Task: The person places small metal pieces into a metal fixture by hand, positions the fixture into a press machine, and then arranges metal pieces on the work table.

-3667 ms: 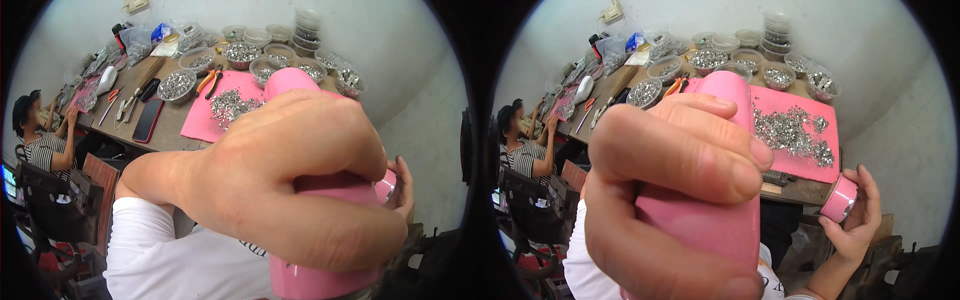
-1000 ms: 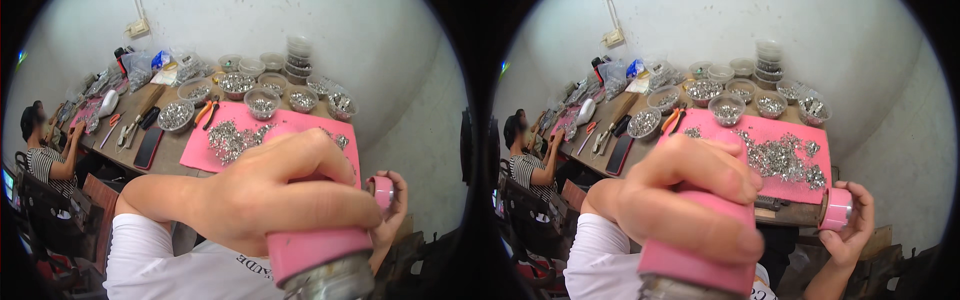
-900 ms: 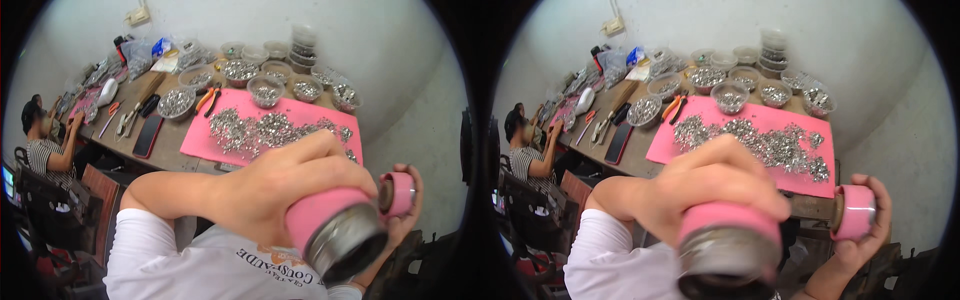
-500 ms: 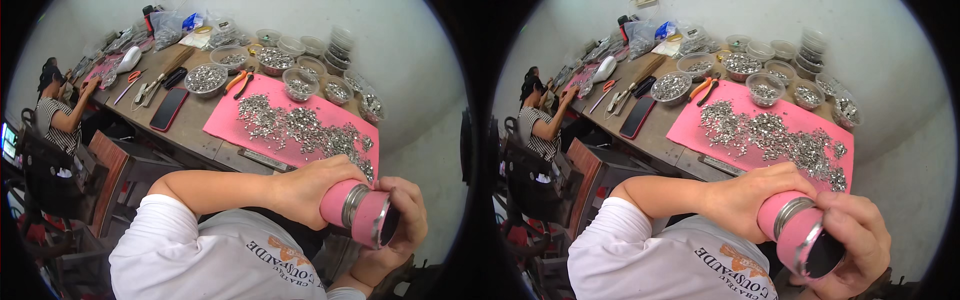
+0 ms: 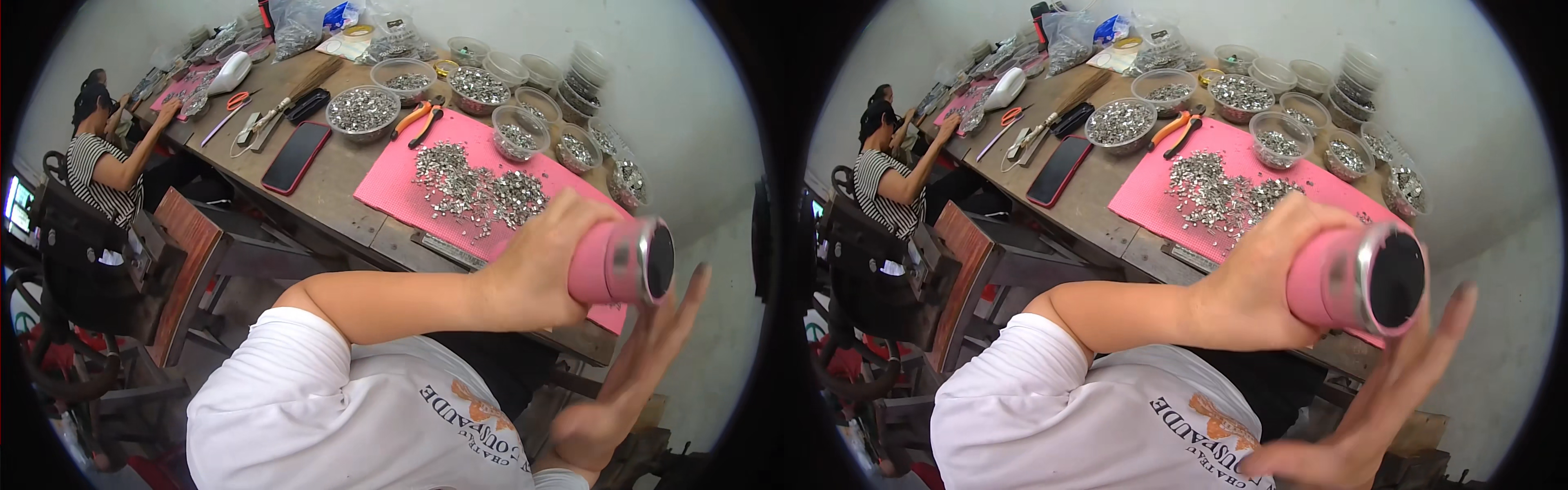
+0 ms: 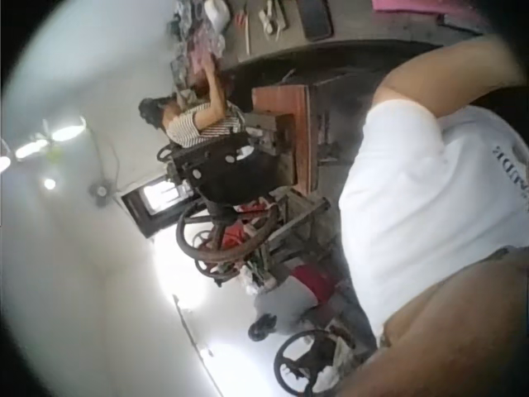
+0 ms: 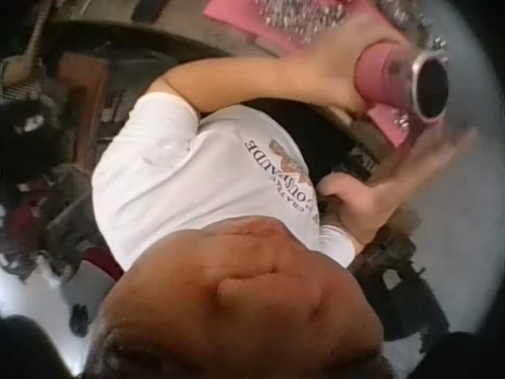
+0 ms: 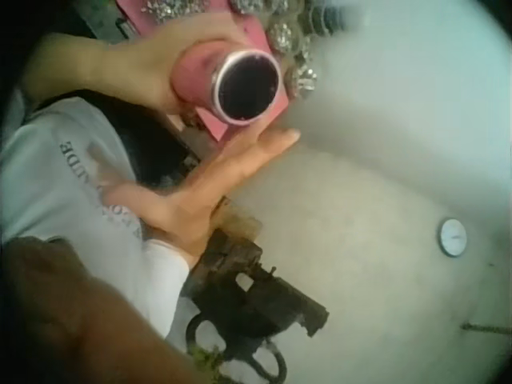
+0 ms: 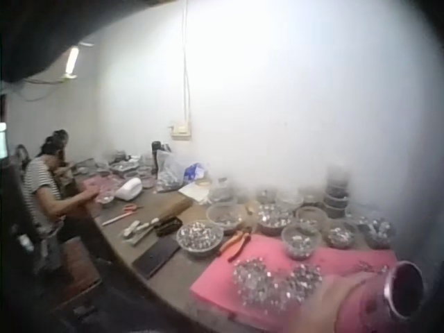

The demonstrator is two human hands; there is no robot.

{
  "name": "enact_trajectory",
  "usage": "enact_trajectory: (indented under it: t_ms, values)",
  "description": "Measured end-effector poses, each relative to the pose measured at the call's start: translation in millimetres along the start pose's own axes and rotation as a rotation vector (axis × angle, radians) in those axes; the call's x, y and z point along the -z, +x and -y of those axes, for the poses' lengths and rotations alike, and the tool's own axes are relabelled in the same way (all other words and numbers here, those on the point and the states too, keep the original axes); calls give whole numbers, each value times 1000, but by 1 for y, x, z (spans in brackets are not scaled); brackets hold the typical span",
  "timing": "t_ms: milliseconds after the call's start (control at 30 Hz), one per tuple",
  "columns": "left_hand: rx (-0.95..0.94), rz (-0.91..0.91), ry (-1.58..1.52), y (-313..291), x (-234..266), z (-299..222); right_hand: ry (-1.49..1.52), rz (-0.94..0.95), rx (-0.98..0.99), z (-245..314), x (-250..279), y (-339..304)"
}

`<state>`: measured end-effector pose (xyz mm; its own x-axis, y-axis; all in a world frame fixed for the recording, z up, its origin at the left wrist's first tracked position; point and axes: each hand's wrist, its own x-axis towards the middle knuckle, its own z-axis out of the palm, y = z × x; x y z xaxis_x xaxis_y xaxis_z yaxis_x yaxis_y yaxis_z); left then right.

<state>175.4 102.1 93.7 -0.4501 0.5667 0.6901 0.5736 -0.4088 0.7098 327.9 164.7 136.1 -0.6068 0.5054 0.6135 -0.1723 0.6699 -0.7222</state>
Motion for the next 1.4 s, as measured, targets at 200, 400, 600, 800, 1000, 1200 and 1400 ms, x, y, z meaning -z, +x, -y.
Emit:
enact_trajectory:
  t_ms: [200,400,600,800,1000,1200,1400]
  values:
    - [17,-72,112,10,15,0,-10,71,230,1,44,-19]
    - [54,-82,1,-5,12,10,56,100,141,-1,-5,-8]
    - [-36,64,-127,8,9,13,155,100,236,-18,36,11]
    - [2,514,-370,-17,-2,16,220,379,-120,-11,33,32]
    - [135,774,-589,-19,1,18,335,575,190,-45,38,21]
    - [108,762,-532,-22,3,21,64,-250,263,-71,-20,-10]
    - [75,697,-411,-20,3,28,287,440,416,-52,16,37]
